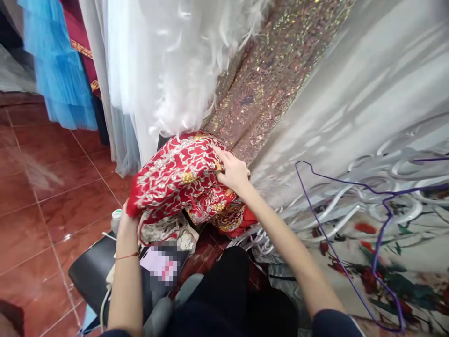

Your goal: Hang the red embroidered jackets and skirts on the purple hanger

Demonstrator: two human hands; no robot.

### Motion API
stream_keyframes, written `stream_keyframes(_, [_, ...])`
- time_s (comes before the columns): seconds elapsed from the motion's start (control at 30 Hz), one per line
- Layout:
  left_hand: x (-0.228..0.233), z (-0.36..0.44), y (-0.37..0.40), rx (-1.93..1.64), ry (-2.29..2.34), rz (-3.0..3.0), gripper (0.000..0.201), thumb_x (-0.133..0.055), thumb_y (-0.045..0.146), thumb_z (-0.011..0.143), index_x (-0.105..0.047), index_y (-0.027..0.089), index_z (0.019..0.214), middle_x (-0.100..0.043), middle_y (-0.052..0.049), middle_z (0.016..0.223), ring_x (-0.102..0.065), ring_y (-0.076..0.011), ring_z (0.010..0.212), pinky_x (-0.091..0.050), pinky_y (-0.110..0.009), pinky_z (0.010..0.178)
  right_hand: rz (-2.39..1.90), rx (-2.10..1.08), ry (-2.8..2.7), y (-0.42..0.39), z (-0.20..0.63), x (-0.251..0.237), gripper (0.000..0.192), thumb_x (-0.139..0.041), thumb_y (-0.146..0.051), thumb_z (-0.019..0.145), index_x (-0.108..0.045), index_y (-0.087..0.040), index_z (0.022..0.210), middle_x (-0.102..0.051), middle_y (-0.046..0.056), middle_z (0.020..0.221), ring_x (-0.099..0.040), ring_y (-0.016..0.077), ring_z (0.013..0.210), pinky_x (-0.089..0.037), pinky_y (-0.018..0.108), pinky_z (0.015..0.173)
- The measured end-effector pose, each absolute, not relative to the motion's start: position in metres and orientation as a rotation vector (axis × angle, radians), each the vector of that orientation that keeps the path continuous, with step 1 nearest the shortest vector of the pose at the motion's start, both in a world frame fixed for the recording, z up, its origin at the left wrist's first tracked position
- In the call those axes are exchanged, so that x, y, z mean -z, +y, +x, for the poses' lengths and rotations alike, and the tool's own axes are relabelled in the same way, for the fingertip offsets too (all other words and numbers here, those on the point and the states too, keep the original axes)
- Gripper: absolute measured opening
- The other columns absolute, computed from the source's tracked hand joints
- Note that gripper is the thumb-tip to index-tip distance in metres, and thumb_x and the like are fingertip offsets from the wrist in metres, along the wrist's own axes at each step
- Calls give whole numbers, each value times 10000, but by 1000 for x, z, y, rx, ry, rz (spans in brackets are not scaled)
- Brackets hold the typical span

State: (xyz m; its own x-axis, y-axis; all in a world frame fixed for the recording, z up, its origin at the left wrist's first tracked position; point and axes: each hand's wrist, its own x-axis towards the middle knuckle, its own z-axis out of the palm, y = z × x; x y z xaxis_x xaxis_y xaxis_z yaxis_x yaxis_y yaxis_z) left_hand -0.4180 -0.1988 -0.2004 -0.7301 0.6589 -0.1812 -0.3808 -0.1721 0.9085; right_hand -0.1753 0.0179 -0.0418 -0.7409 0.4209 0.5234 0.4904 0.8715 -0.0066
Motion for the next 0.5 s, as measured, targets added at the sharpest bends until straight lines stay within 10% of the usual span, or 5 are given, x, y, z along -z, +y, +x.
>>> stream_keyframes(0.5, [189,-394,-193,-1745,1991,429,332,-630,527,800,-617,196,831,-723,-55,844,-674,-250,947,-548,-353,871,-643,188,-2430,5,-166,66,778,-527,-262,851,-314,-221,1598,-591,154,1340,-571,325,1164,-458,471,974])
